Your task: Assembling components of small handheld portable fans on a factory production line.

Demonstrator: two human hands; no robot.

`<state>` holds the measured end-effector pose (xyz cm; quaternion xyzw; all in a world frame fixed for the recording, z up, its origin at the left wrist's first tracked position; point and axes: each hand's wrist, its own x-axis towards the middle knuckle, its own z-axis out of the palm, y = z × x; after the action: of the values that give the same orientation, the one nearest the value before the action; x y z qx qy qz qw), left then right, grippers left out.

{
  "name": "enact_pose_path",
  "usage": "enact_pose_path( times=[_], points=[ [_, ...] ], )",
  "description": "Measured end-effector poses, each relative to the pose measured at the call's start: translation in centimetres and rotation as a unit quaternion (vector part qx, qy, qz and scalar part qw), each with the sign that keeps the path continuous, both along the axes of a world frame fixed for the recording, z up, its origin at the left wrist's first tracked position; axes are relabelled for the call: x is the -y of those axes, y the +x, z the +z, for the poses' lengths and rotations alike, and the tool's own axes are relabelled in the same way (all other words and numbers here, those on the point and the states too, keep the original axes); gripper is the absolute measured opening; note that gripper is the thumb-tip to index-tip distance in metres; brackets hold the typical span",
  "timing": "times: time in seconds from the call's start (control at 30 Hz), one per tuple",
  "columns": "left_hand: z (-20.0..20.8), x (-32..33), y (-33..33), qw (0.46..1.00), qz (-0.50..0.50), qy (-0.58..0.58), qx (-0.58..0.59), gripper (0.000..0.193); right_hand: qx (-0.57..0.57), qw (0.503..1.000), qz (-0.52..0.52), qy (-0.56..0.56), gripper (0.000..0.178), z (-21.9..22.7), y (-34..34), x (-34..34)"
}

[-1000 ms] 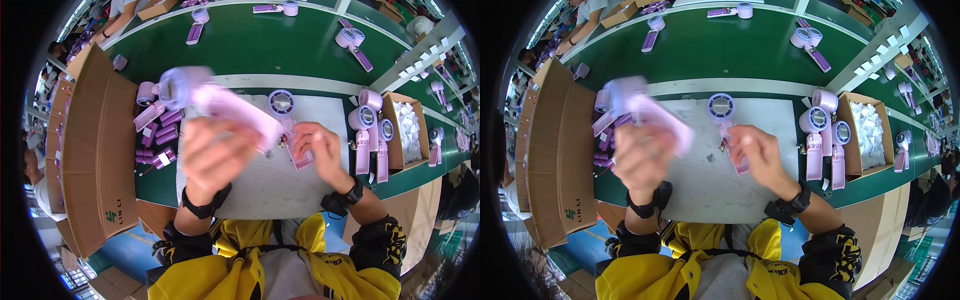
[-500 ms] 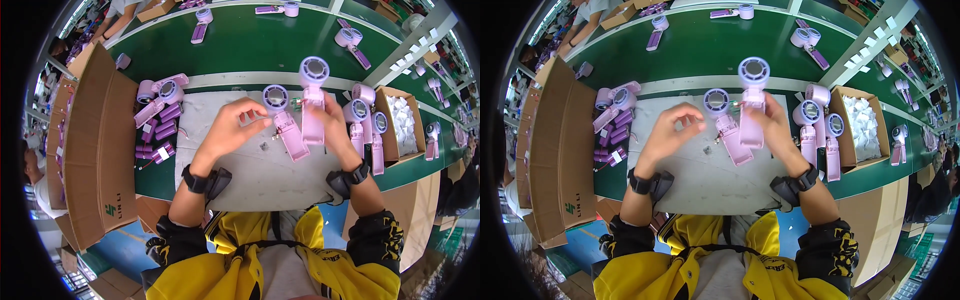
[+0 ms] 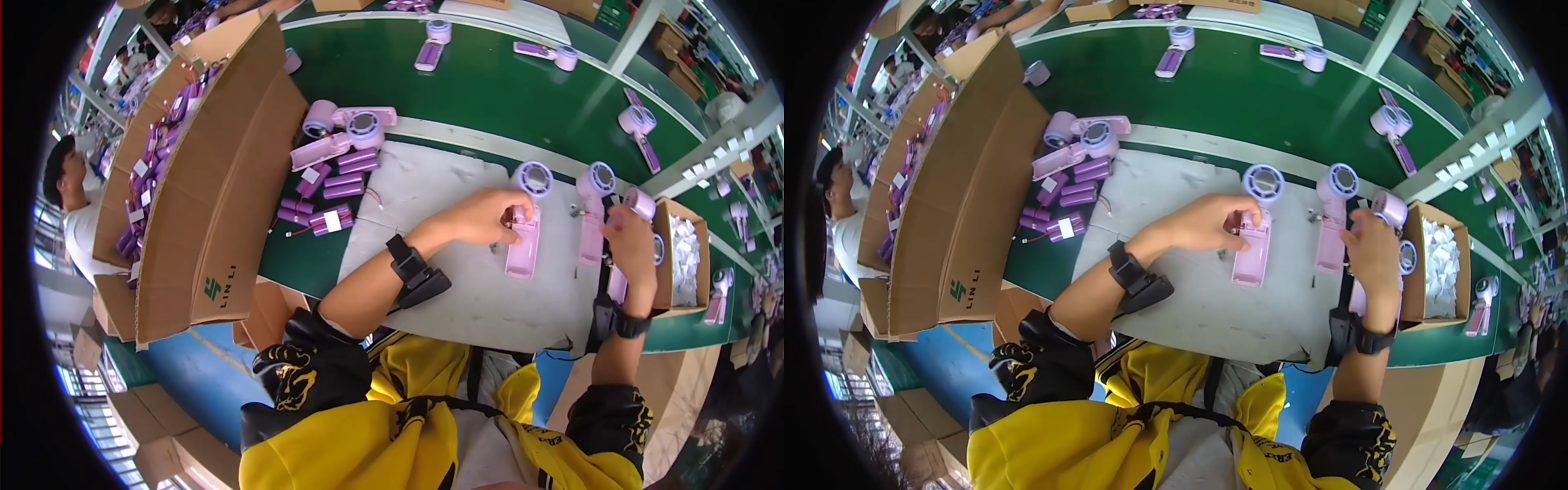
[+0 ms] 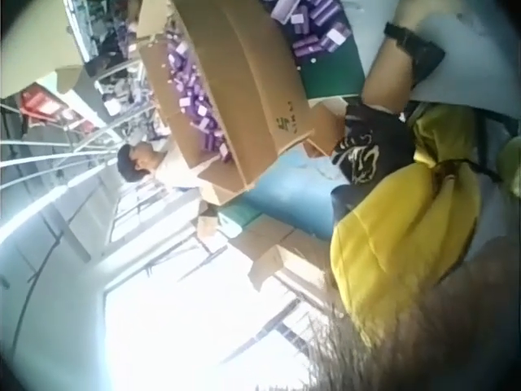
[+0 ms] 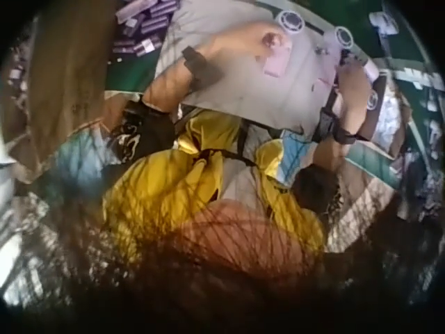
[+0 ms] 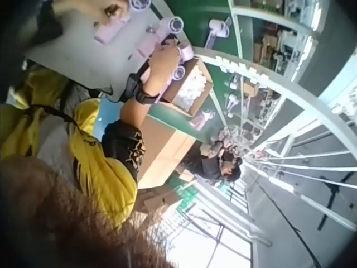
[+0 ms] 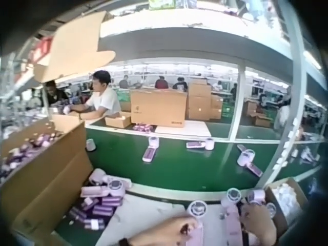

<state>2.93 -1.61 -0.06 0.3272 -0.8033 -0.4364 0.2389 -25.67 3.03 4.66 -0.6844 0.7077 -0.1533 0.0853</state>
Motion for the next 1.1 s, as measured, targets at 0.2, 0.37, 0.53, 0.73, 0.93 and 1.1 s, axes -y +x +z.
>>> enact_pose_path(
  times=[0.2, 0.37, 0.53, 0.73, 0.93, 1.1],
  points=[
    [-0.5, 0.5, -0.4, 0.998, -0.051, 0.027, -0.004, 0.047, 0.156, 0.928, 0.338, -0.031, 0.027, 8.7, 12.5, -0.5],
    [-4.7, -2.5, 1.9, 0.956, 0.072, -0.081, -0.273, 0.038, 0.049, 0.844, 0.529, 0.079, 0.026, 4.1, 24.7, 5.5],
    [-0.4, -2.6, 3.0, 0.990, 0.090, 0.064, -0.089, 0.040, -0.136, 0.850, 0.482, 0.166, 0.023, 0.3, 28.7, 8.3],
    [-4.2, -1.7, 1.4, 0.971, 0.028, 0.129, -0.201, 0.040, 0.041, 0.873, 0.471, 0.119, 0.019, 2.2, 28.5, 7.0],
    [-2.4, 0.9, -1.6, 0.990, -0.075, -0.019, -0.117, 0.029, 0.381, 0.824, 0.401, -0.127, 0.016, 7.0, 18.4, 4.6],
    [-0.5, 1.1, 0.1, 0.990, -0.123, 0.005, -0.067, 0.025, 0.692, 0.715, 0.103, 0.017, 0.022, 7.7, 11.9, 2.2]
  ],
)
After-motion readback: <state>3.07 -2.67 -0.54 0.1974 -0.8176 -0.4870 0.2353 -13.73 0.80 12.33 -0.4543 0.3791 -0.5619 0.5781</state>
